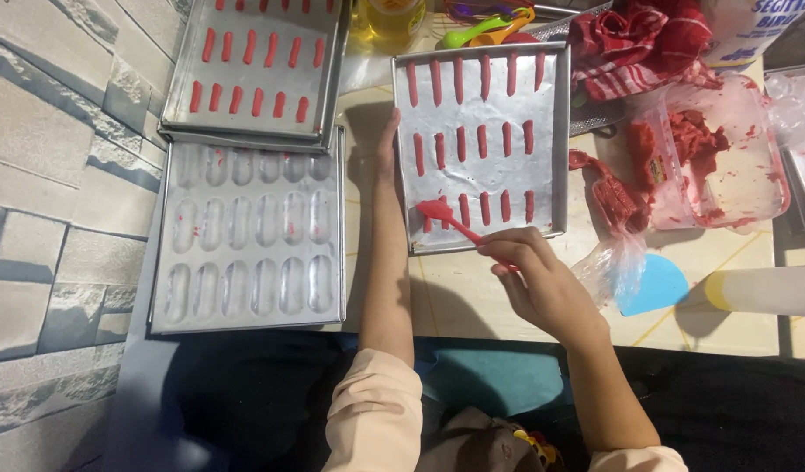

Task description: Spreading and leveling red batter into rectangular slots on a metal baking tray using a small spatula.

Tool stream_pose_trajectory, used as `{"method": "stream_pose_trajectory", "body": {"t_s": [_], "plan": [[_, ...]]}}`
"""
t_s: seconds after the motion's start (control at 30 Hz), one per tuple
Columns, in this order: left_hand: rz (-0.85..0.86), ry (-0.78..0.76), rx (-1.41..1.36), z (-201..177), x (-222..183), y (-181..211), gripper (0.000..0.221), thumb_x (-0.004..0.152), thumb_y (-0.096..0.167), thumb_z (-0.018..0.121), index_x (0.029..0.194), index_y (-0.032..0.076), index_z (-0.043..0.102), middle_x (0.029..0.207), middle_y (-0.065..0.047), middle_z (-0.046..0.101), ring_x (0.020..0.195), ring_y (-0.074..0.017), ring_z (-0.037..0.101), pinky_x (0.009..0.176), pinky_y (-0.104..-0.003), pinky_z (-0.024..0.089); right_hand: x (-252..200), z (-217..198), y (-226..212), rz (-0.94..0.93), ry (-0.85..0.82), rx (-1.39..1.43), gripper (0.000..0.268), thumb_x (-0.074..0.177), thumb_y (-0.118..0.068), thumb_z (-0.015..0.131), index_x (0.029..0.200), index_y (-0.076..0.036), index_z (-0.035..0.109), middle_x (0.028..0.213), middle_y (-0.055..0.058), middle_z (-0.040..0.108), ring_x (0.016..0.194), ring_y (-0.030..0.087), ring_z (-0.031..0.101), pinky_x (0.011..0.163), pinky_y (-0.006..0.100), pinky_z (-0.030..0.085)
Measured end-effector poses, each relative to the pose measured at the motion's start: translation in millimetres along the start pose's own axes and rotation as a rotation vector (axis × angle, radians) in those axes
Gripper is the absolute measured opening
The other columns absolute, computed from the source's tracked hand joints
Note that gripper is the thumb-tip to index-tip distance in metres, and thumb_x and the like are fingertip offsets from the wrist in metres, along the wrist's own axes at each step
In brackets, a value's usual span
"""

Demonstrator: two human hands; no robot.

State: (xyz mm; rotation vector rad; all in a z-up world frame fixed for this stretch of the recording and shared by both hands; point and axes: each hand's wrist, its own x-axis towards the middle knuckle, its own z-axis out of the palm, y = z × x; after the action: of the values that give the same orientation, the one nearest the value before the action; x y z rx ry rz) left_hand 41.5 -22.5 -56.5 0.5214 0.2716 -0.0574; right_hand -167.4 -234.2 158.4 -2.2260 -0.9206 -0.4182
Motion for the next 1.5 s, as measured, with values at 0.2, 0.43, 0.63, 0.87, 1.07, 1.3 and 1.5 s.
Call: {"method": "stream_pose_trajectory", "body": {"t_s": [0.2,0.43,0.63,0.87,1.07,1.3,1.5], "plan": [[-0.014,-0.065,-0.005,-12,-26,13,0.038,0.096,0.041,0.071,0.120,0.011,0.072,0.119,-0.012,0.075,0.107,-0.0198,0.074,0.103,-0.036,0.054,-3,0,0,0.022,-0.017,-0.007,0.017,0.101,-0.018,0.059,0.112,-0.007,0.065,0.106,0.009,0.066,0.098,0.028,0.071,0.082,0.035,0.061],[0.013,-0.153,-0.083,-42,39,-15,0.038,0.097,0.040,0.071,0.121,0.010,0.073,0.120,-0.015,0.075,0.108,-0.0231,0.074,0.105,-0.040,0.054,-24,-8,3,0.018,0.040,-0.039,0.025,0.103,-0.027,0.052,0.113,-0.010,0.068,0.109,0.004,0.068,0.094,0.024,0.068,0.079,0.032,0.058],[0.001,-0.173,-0.070,-57,49,-15,0.036,0.096,0.039,0.073,0.116,0.010,0.075,0.115,-0.014,0.077,0.105,-0.0244,0.075,0.104,-0.038,0.054,-24,2,-18,-0.021,-0.039,-0.011,0.018,0.102,-0.020,0.058,0.110,-0.005,0.066,0.101,0.011,0.067,0.088,0.030,0.071,0.074,0.034,0.060],[-0.011,-0.159,-0.103,-32,29,-10,0.037,0.095,0.040,0.073,0.116,0.010,0.075,0.115,-0.014,0.077,0.105,-0.0240,0.075,0.104,-0.038,0.054,-24,9,-19,-0.054,-0.043,-0.060,0.012,0.099,-0.012,0.064,0.110,-0.008,0.068,0.100,0.009,0.066,0.084,0.028,0.072,0.068,0.033,0.059],[-0.034,-0.144,-0.102,-25,24,-2,0.038,0.094,0.041,0.075,0.115,0.008,0.075,0.114,-0.014,0.077,0.104,-0.0242,0.075,0.103,-0.036,0.055,-22,-2,-16,-0.011,-0.038,-0.020,0.014,0.101,-0.013,0.058,0.110,-0.009,0.068,0.101,0.009,0.067,0.085,0.027,0.071,0.067,0.033,0.058],[-0.050,-0.104,-0.062,-38,36,-2,0.038,0.091,0.045,0.076,0.111,0.012,0.075,0.109,-0.012,0.078,0.100,-0.0234,0.076,0.100,-0.037,0.055,-22,-9,-14,-0.012,-0.063,-0.073,0.010,0.098,-0.011,0.065,0.107,-0.010,0.068,0.097,0.008,0.067,0.082,0.027,0.073,0.067,0.032,0.059],[-0.038,-0.071,-0.081,-21,15,4,0.034,0.091,0.041,0.076,0.109,0.012,0.075,0.106,-0.011,0.078,0.097,-0.0225,0.077,0.097,-0.036,0.057,-19,-12,-21,0.009,-0.075,-0.083,0.009,0.100,-0.015,0.063,0.107,-0.011,0.067,0.096,0.007,0.066,0.083,0.026,0.073,0.068,0.032,0.060]]}}
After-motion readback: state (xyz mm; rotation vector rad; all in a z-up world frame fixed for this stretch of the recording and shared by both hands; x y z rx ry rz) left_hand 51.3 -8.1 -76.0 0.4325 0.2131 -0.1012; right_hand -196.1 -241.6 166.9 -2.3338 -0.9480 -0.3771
